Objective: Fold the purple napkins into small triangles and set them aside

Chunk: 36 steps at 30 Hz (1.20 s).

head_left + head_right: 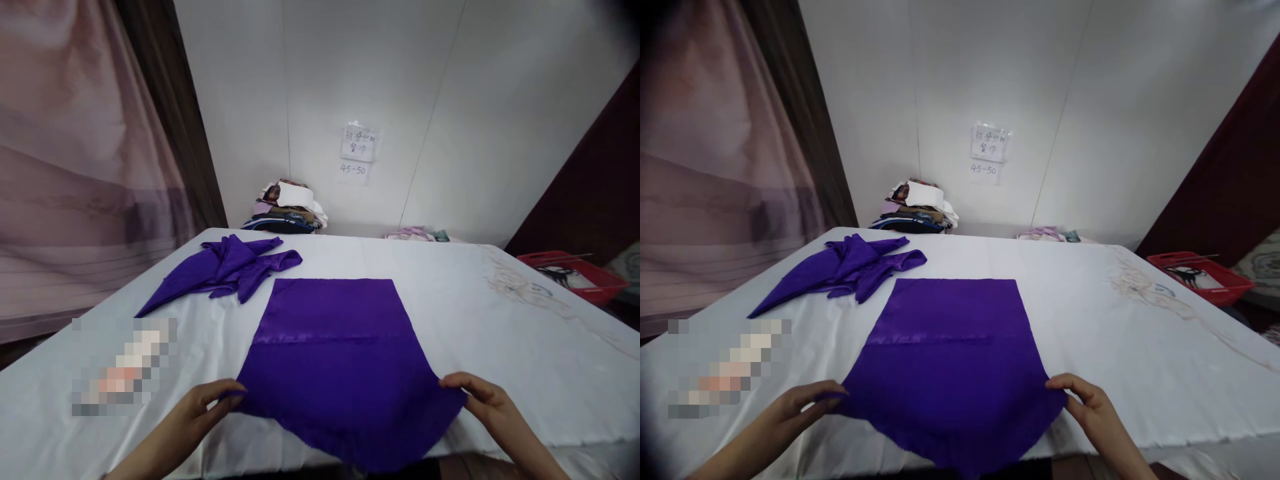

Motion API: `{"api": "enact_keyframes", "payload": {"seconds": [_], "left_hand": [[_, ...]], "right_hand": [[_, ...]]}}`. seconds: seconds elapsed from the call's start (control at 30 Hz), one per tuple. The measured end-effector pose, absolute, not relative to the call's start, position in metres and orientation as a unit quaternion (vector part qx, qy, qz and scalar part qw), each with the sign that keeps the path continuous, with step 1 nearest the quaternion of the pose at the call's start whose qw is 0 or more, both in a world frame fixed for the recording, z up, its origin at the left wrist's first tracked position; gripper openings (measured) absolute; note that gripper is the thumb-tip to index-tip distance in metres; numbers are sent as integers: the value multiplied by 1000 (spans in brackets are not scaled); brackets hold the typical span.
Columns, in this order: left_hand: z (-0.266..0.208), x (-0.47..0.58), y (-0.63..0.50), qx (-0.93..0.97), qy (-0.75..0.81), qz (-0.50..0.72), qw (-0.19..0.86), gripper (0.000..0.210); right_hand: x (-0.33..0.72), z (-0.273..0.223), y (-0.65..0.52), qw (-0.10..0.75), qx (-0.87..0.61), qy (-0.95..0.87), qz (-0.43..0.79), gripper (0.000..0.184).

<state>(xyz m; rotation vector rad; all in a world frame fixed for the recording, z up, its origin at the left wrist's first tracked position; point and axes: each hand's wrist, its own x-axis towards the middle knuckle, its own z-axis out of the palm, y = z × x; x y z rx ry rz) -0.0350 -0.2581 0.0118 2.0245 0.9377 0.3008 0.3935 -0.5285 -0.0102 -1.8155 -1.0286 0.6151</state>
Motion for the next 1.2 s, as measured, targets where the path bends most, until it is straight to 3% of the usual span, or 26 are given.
{"api": "enact_keyframes", "payload": {"seconds": [0.3, 0.53, 0.77, 1.2], "left_hand": [[30, 8, -211, 714, 422, 243, 504, 35], [8, 65, -134, 635, 490, 302, 514, 23], [-24, 107, -81, 711, 564, 239, 345, 24], [-38, 127, -61, 735, 616, 186, 214, 31]], "right_hand": [[413, 14, -465, 537, -711, -380, 249, 22], [459, 1, -379, 616, -665, -319, 277, 24], [488, -40, -323, 573, -733, -294, 219, 19], [514, -74, -275, 518, -790, -299, 134, 26]]}}
